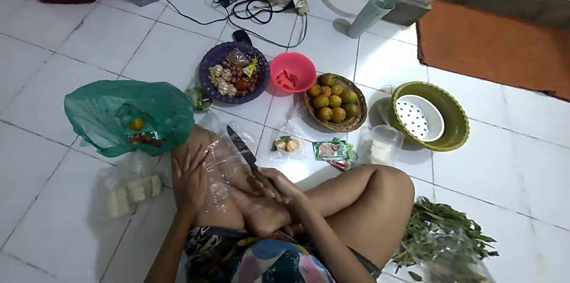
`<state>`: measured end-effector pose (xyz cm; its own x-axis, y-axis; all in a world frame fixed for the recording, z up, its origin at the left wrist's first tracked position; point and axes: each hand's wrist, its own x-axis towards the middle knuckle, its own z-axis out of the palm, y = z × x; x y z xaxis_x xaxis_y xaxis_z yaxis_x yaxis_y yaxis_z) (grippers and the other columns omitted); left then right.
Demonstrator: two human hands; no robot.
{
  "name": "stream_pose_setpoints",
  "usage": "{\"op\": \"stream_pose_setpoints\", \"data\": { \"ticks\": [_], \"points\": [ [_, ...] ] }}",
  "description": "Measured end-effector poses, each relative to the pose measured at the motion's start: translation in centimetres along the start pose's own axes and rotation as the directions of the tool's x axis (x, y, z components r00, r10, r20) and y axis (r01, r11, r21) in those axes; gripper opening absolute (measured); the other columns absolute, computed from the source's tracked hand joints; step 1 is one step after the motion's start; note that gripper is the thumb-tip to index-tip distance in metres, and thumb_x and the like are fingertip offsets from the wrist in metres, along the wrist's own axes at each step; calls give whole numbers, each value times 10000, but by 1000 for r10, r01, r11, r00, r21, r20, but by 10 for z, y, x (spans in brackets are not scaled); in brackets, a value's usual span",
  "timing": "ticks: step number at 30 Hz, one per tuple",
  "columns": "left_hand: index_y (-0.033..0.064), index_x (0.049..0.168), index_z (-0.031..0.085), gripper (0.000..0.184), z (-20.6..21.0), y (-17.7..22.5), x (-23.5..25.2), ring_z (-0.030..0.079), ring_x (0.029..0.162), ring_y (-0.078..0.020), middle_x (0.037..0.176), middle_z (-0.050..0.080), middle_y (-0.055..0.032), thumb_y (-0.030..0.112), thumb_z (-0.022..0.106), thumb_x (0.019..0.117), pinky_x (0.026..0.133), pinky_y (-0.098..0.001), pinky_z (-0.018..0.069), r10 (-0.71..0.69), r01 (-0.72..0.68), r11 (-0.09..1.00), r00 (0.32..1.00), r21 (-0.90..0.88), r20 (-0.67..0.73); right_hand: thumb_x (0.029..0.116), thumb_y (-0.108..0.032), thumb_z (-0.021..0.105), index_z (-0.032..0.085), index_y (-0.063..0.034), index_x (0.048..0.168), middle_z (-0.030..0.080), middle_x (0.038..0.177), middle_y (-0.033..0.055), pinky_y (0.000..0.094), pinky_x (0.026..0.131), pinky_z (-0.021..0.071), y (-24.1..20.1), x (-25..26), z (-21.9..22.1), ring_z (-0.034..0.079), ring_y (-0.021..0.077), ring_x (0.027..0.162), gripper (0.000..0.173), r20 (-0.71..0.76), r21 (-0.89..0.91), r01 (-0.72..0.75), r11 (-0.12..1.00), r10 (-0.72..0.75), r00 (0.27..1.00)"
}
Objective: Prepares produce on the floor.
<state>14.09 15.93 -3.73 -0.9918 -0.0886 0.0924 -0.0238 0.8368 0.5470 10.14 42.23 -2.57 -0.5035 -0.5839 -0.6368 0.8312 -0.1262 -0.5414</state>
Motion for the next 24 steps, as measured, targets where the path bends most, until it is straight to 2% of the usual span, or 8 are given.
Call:
{"op": "stream_pose_setpoints", "data": {
  "ticks": [2,6,10,14,18,20,21,24],
  "points": [
    [169,1398,647,518,-1,-1,0,357,1493,-392,1534,524,-36,277,247,1087,1191,-708,77,-3,3,1000,1000,-8,3,1120,-260,226,552,-55,1134,550,698,-40,139,439,427,-1,9,-4,479,7,468,385,20,28,-6,1000,6,1000],
    [157,1402,642,521,-1,-3,0,364,1491,-386,1528,532,-31,282,246,1086,1189,-712,75,3,-3,999,1000,-36,-4,1124,-248,196,540,-32,1192,542,683,-48,128,431,413,-11,8,-36,467,-2,456,411,-36,-16,-7,1000,6,999],
    [174,1411,636,524,0,-4,-1,345,1499,-393,1539,519,-10,310,246,1088,1178,-731,67,38,-37,999,999,-17,21,1089,-236,250,561,-31,1180,565,682,-56,124,427,416,-22,-9,-62,478,-10,452,383,-10,-115,6,993,-7,1000],
    [198,1410,638,540,-2,-6,1,344,1498,-401,1538,520,7,342,229,1088,1167,-744,67,57,-57,998,997,7,48,1047,-255,342,592,-46,1157,577,681,-69,131,428,422,-42,-31,-83,483,-10,452,344,-6,-263,-7,965,6,1000],
    [169,1422,624,539,-4,-9,2,361,1483,-425,1535,523,-43,327,238,1081,1162,-750,91,61,-61,998,997,-16,47,1036,-284,364,604,-86,1177,586,692,-88,149,434,421,-68,-90,-123,474,-11,465,342,-129,-457,-19,889,-46,991],
    [174,1417,629,543,-4,-11,4,370,1475,-434,1529,529,-44,339,237,1080,1160,-748,106,66,-66,997,998,-31,21,1041,-323,361,605,-135,1143,557,668,-100,145,411,412,-82,-138,-149,451,-19,442,324,-284,-460,30,887,-179,942],
    [173,1412,634,534,-4,-11,3,376,1470,-439,1524,535,-48,325,248,1076,1157,-751,109,65,-64,997,998,-37,14,1035,-304,344,611,-142,1105,558,636,-109,139,386,398,-86,-163,-161,440,-27,415,321,-382,-470,76,879,-281,880],
    [169,1411,634,520,-4,-3,3,367,1473,-446,1526,532,-59,301,260,1076,1156,-756,91,46,-45,999,998,-12,31,1047,-277,287,581,-89,1189,547,621,-121,127,376,366,-98,-223,-184,413,-36,397,377,-544,-496,184,849,-469,696]
  ]
}}
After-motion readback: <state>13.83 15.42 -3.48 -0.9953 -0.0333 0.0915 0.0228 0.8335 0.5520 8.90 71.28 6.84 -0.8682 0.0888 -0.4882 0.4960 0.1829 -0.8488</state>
